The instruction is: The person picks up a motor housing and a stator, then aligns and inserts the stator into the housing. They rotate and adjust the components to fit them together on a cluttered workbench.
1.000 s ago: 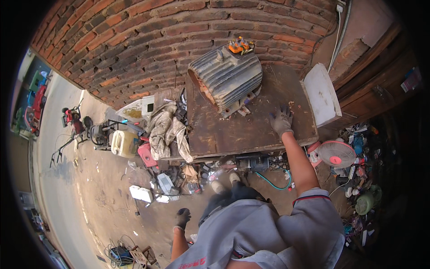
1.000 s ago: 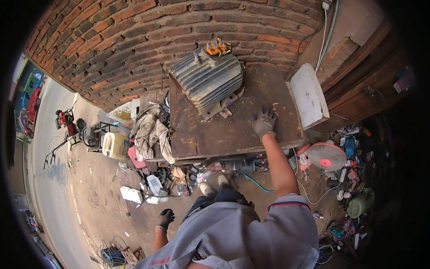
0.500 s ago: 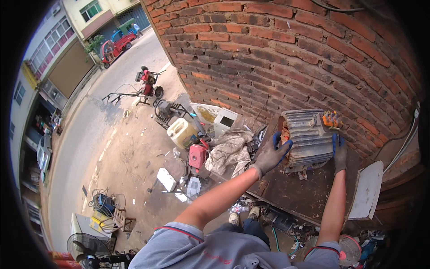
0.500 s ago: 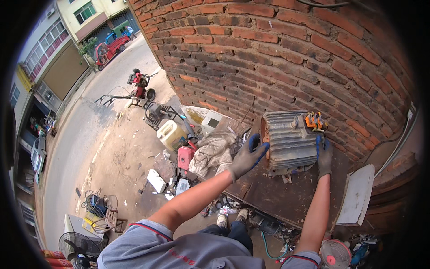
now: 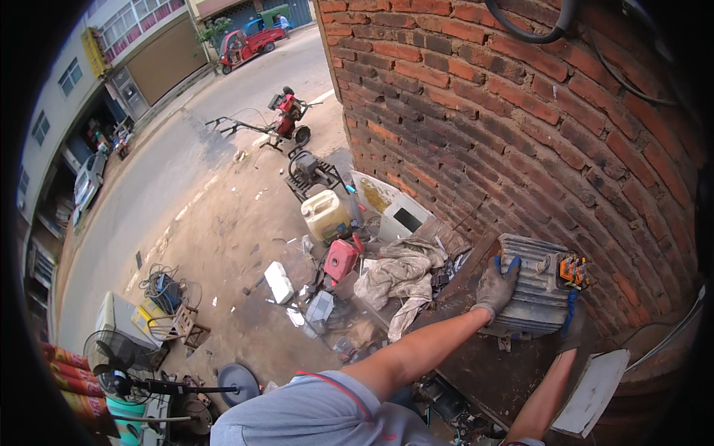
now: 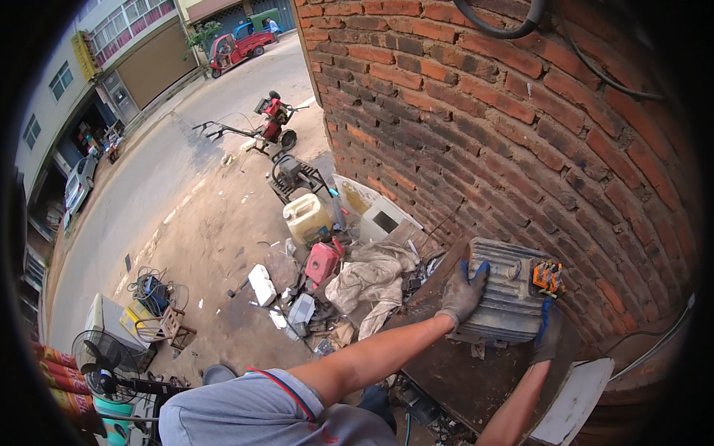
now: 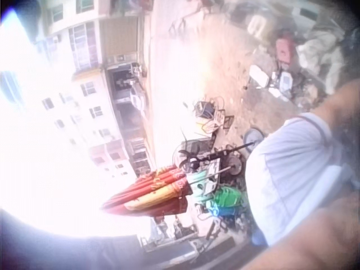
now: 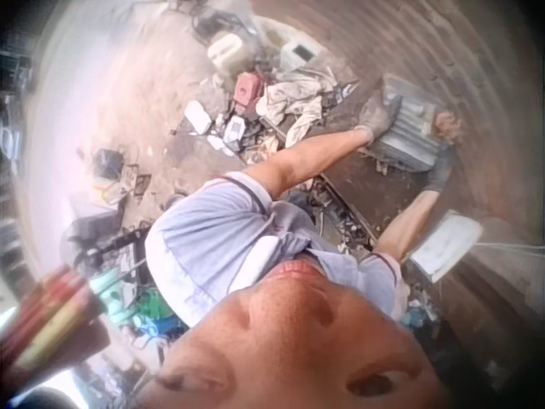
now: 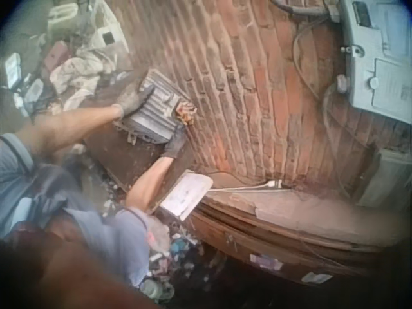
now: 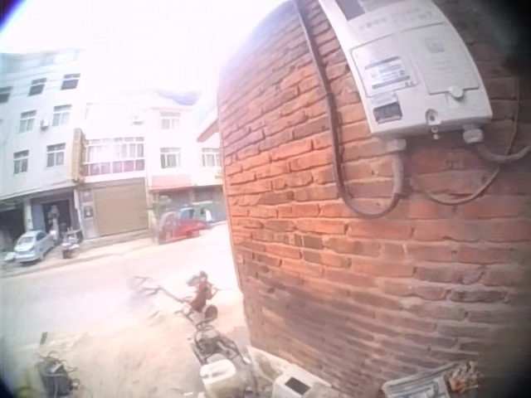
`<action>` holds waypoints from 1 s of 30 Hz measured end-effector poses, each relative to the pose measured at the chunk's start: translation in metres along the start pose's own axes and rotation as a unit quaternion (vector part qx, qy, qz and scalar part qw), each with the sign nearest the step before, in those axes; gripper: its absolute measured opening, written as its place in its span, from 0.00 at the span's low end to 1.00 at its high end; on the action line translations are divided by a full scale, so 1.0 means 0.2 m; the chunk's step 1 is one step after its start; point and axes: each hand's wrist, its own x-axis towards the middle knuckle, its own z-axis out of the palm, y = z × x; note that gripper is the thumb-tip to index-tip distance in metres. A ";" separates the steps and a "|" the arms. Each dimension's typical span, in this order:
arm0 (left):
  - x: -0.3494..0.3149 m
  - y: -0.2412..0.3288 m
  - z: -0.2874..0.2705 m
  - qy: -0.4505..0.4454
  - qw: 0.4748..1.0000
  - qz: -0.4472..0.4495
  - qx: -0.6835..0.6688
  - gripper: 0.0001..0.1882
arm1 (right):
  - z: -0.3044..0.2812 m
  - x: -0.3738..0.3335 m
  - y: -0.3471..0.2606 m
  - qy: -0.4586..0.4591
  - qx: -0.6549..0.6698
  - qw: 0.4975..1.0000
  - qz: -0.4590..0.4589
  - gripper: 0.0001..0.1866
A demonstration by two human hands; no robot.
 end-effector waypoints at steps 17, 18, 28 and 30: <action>0.60 -0.20 -0.29 -0.175 0.981 0.024 -0.075 0.19 | 0.96 -0.89 -0.55 0.106 -0.156 0.982 -0.028 0.17; 0.62 -0.18 -0.27 -0.179 0.982 0.028 -0.053 0.19 | 0.98 -0.91 -0.56 0.115 -0.139 0.983 -0.036 0.17; 0.38 -0.12 -0.09 -0.284 0.952 0.102 -0.056 0.16 | 0.75 -1.11 -0.27 0.214 0.016 0.976 -0.025 0.13; 0.39 -0.16 -0.07 -0.271 0.956 0.094 -0.062 0.17 | 0.71 -1.13 -0.27 0.189 0.012 0.981 -0.037 0.13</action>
